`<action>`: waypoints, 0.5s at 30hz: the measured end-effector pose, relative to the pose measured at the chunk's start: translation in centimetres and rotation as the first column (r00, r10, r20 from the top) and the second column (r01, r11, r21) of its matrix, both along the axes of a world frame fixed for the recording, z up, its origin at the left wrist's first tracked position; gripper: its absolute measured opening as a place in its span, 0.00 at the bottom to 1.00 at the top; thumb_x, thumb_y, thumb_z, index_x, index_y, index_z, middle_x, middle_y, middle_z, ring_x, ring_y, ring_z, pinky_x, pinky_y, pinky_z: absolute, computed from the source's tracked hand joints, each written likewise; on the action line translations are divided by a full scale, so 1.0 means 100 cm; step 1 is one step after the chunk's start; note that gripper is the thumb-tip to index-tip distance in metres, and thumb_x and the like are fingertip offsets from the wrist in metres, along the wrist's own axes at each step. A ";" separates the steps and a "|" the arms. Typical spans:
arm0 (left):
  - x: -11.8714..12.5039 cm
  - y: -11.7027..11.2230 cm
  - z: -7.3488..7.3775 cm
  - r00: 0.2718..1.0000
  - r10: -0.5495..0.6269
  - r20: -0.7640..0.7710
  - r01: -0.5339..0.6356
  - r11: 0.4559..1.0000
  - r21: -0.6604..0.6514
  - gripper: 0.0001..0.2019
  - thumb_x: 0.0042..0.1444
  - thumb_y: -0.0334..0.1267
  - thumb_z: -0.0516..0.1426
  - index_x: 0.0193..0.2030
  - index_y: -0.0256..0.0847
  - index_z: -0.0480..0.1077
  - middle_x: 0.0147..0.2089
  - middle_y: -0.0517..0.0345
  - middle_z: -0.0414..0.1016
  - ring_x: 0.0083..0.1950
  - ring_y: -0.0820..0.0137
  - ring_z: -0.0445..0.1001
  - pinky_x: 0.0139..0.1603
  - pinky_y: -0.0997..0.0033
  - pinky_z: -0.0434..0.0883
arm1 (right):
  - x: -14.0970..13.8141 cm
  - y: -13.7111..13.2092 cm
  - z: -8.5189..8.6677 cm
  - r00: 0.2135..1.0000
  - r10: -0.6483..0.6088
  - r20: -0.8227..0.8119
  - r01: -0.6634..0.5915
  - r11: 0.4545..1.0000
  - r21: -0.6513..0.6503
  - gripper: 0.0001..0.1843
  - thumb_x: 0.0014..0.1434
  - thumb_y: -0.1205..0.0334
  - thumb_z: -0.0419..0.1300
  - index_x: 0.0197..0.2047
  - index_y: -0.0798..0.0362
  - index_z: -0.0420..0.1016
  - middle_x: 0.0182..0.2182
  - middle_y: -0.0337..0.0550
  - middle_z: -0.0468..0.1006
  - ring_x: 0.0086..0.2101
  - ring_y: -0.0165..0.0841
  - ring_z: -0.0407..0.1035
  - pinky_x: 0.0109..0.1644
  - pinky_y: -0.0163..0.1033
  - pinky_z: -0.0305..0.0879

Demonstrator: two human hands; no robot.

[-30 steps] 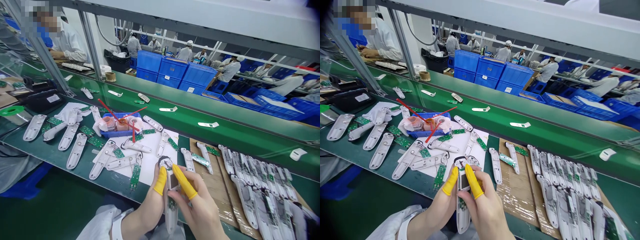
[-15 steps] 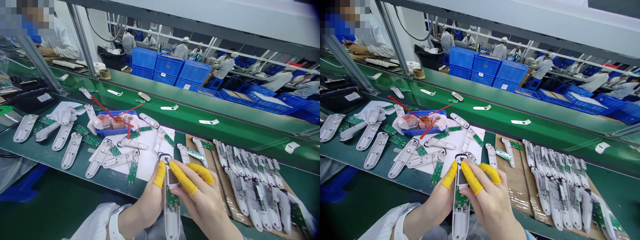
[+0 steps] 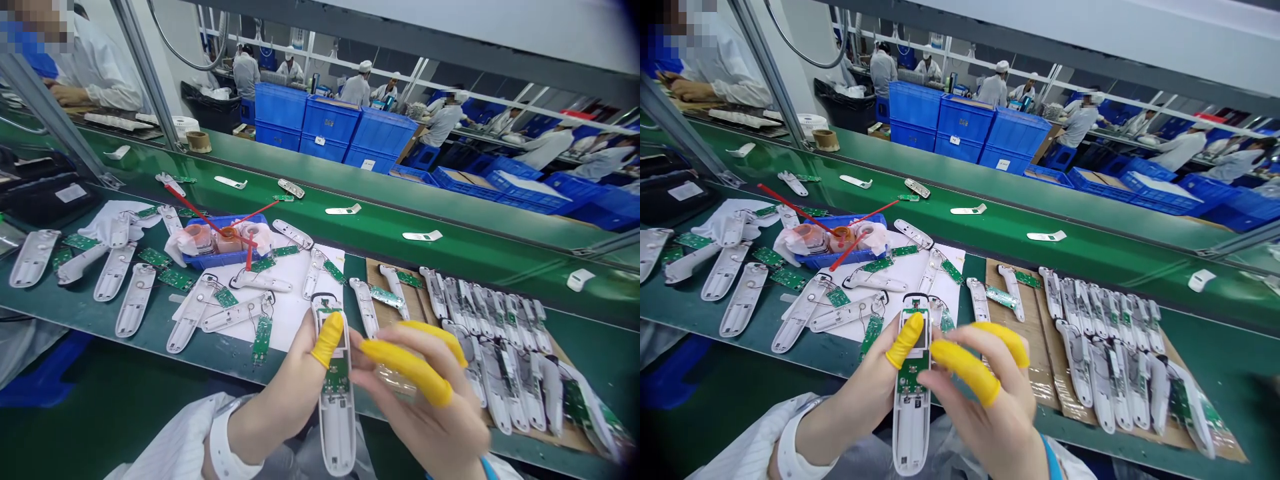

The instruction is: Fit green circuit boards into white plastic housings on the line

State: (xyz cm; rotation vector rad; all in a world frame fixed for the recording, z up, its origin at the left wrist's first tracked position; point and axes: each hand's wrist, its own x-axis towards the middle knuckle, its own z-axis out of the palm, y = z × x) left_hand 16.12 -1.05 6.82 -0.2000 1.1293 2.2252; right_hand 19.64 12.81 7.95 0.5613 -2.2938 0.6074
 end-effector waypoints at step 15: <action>0.002 0.007 0.000 1.000 0.020 -0.021 -0.020 1.000 0.006 0.18 0.52 0.55 0.56 0.32 0.41 0.64 0.31 0.62 0.70 0.33 0.74 0.70 0.34 0.75 0.66 | 0.011 -0.011 -0.008 0.998 0.061 0.019 -0.063 0.994 0.095 0.11 0.64 0.63 0.55 0.30 0.52 0.72 0.28 0.37 0.79 0.29 0.28 0.69 0.40 0.40 0.56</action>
